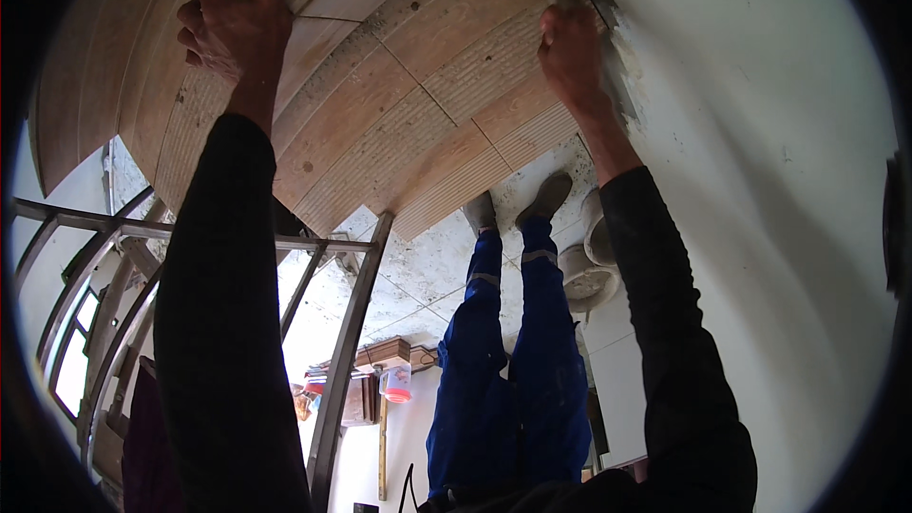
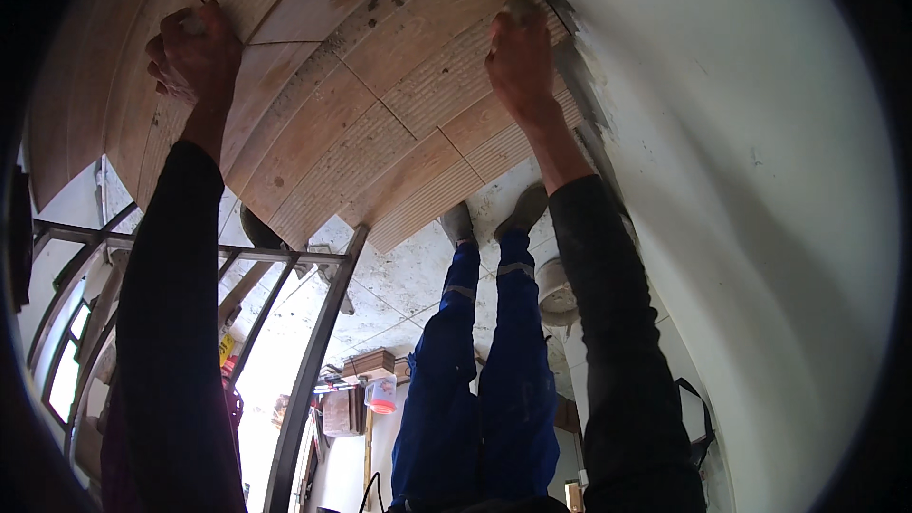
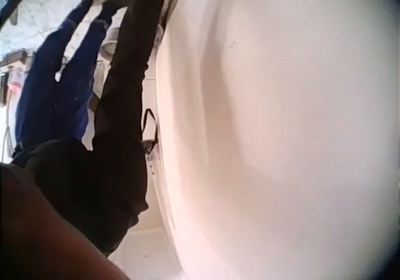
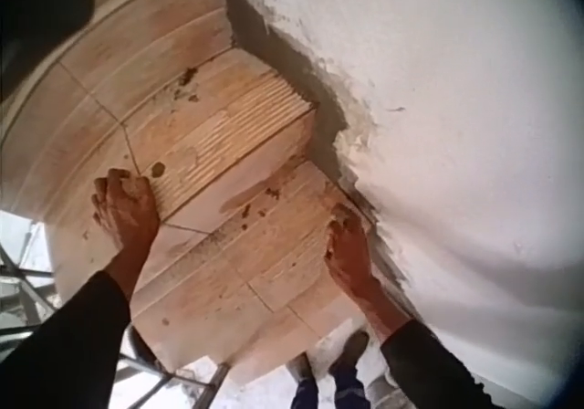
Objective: Applying adhesive and tiling the underside of a staircase.
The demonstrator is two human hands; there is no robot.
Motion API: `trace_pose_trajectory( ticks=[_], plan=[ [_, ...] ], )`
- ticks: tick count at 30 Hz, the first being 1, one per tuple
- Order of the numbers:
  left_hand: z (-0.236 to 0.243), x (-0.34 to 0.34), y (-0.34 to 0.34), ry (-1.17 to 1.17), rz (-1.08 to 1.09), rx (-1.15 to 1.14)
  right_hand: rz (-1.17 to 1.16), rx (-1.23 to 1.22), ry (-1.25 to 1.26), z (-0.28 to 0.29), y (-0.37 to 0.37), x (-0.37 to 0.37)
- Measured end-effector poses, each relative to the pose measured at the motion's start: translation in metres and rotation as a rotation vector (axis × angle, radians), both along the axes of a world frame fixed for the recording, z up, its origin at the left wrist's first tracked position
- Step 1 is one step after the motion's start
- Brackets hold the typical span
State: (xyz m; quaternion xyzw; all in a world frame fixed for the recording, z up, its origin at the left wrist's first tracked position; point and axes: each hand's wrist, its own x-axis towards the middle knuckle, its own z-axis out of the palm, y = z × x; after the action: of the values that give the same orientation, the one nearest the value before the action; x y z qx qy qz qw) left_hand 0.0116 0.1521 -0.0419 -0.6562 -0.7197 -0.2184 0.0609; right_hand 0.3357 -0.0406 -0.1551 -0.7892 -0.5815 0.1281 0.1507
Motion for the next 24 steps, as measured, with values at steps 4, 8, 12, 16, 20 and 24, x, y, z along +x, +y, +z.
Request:
trace_pose_trajectory(
  ticks=[4,8,12,16,20,24],
  plan=[
    [-0.006,0.002,0.007,0.029,0.020,0.041,0.153,0.000,-0.239,-0.021,-0.002,-0.001],
    [-0.001,-0.004,0.007,0.056,0.052,0.035,-0.058,-0.047,0.159,0.002,0.000,-0.007],
    [-0.014,0.021,0.005,0.012,0.056,0.035,0.133,-0.037,-0.146,-0.025,-0.031,-0.002],
    [-0.010,-0.002,0.010,0.074,0.039,0.036,0.035,-0.063,0.561,0.039,-0.087,-0.042],
    [-0.017,-0.029,0.028,0.175,0.132,0.035,-0.122,0.147,0.467,0.065,-0.191,-0.038],
    [-0.036,-0.043,0.041,0.185,0.172,-0.024,-0.479,0.112,0.424,0.036,-0.363,-0.003]
  ],
)
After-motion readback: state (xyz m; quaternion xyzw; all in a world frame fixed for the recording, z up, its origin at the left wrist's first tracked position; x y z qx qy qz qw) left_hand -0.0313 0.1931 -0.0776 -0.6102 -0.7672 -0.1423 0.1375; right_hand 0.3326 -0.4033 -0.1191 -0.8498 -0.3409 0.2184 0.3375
